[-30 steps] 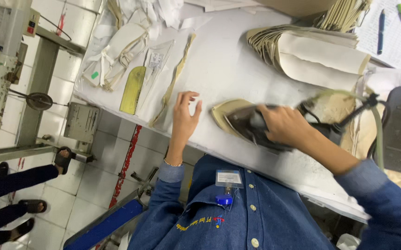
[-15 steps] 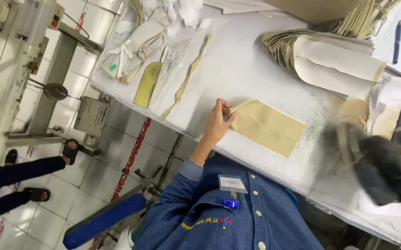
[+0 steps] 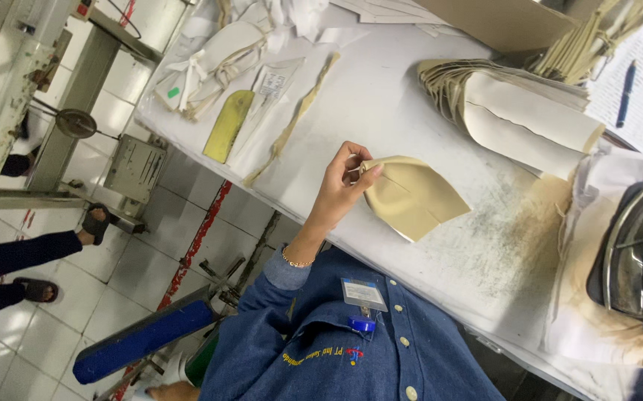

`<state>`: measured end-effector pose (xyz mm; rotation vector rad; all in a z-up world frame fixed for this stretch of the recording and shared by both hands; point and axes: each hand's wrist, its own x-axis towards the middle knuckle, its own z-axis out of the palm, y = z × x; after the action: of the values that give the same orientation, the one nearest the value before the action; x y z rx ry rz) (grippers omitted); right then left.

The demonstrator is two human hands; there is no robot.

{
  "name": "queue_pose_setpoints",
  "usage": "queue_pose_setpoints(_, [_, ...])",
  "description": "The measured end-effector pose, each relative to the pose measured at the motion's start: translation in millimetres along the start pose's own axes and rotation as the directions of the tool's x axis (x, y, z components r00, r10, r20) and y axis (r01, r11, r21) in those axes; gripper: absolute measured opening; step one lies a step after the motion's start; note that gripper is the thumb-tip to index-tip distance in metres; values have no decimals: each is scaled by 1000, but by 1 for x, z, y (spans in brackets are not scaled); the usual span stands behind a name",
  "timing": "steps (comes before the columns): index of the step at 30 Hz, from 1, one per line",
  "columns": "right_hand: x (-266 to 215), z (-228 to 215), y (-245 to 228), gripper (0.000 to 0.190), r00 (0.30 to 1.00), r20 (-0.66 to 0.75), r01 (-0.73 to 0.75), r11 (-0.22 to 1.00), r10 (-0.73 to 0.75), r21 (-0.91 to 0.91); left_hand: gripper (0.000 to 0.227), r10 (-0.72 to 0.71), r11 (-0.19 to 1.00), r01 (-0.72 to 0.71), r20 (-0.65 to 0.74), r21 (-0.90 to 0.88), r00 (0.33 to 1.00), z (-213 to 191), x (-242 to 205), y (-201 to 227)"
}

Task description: The person irons a beige fabric piece on a white table using a steam iron. They repeatedly fold the fabric, press it with the iron, and place the finished piece on a growing stack of similar items.

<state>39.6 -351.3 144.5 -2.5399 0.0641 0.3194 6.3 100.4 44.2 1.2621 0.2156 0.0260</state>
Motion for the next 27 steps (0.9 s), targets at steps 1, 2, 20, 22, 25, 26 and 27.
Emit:
queue_pose_setpoints(1, [-17,15,-21,95,1000,-27,-3,999,4,45,35,6,999,-4,37,-49,999,8,-4,10])
queue_pose_setpoints(2, [-21,29,-26,98,998,-58,-4,996,9,91,35,6,999,-4,49,-47,999,13,-4,11])
queue_pose_setpoints(20, [-42,242,103,19,988,-67,51,117,138,992,25,-282,584,254,100,-771,954,41,-25,-18])
queue_pose_setpoints(22, [-51,200,37,62,980,-66,34,166,189,986,41,-134,732,109,14,-673,991,42,-27,-14])
queue_pose_setpoints(25, [-64,163,4,63,967,-235,190,336,97,922,47,21,720,48,91,-692,996,29,-32,-3])
queue_pose_setpoints(26, [-63,162,6,63,968,-232,189,337,93,922,47,22,719,44,86,-694,996,27,-34,-4])
queue_pose_setpoints(27, [-62,161,8,38,961,-261,170,545,94,821,40,41,838,1,65,-546,997,25,-36,-5])
